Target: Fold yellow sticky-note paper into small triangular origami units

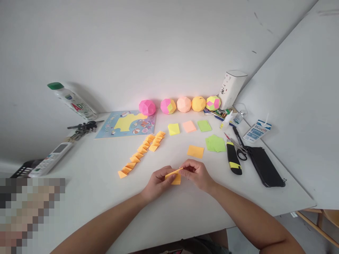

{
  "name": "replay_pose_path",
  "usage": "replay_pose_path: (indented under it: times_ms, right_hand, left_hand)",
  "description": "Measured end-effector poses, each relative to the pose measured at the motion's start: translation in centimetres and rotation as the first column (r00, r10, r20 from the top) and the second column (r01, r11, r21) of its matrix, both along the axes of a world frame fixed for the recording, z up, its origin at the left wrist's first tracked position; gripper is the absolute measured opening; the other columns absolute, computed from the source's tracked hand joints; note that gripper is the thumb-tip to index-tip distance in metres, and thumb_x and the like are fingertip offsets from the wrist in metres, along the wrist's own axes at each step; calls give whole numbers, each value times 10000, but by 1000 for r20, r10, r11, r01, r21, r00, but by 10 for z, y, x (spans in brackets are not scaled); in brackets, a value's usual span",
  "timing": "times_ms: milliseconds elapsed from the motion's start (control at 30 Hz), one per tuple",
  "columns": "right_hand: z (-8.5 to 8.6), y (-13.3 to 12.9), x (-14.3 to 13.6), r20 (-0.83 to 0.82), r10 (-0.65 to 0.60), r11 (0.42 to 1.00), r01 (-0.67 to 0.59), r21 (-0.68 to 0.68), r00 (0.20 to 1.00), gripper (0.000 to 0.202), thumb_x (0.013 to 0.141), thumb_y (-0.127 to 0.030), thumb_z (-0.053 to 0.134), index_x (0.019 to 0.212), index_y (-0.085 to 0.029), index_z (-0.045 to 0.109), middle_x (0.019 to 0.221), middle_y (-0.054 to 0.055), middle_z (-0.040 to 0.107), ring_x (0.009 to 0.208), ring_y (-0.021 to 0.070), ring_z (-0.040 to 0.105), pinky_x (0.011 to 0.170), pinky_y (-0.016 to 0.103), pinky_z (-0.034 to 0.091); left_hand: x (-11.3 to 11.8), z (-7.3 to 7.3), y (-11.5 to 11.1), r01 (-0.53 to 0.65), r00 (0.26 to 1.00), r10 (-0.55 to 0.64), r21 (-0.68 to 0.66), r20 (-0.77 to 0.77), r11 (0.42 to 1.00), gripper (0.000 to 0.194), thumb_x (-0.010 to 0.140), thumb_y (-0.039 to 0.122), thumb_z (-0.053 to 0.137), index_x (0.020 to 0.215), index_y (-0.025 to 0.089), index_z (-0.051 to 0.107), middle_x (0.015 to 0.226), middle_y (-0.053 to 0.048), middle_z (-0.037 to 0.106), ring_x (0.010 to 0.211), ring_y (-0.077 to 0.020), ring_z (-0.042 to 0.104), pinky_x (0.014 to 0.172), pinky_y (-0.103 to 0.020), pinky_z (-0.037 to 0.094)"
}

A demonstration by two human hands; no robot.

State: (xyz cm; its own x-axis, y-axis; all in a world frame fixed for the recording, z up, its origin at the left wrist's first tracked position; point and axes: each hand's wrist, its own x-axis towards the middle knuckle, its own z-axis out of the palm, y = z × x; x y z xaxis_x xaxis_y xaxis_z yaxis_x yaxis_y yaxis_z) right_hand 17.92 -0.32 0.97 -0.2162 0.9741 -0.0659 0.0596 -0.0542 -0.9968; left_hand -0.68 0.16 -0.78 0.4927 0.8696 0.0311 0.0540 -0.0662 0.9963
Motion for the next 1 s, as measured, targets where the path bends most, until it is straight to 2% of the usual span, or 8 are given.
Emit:
replay_pose_path:
  times_ms: [233,633,867,1000]
  right_hand:
    - [0,0,0,13,1,998,-2,55,1000,179,726,-364,671,720,-192,621,700,4,543,616,131,482,552,266,408]
    - [1,0,0,-6,-3,999,3,34,1000,185,708,-352,688,686,-190,604,679,-4,529,603,127,471,548,263,400]
    - [3,-1,0,-36,20,1000,-20,-9,999,163,742,-333,659,693,-188,603,662,-18,503,520,91,416,481,240,355]
    - [4,0,0,-37,26,1000,-26,13,999,143,762,-310,643,693,-189,611,655,-20,498,520,88,414,482,235,352]
  left_hand:
    - [1,2,0,1,1000,-1,-24,12,1000,305,821,420,513,892,188,697,689,-23,497,629,-124,455,590,-243,386]
    - [0,2,0,-2,999,5,-90,35,996,281,803,416,538,812,179,688,685,-17,493,620,-118,452,570,-234,374]
    - [0,4,0,-4,999,8,-111,43,994,283,792,421,551,800,173,687,681,-11,485,613,-115,443,573,-238,365]
    - [1,6,0,-6,999,11,-118,48,993,283,788,418,556,813,169,688,676,-8,476,619,-116,441,580,-238,360]
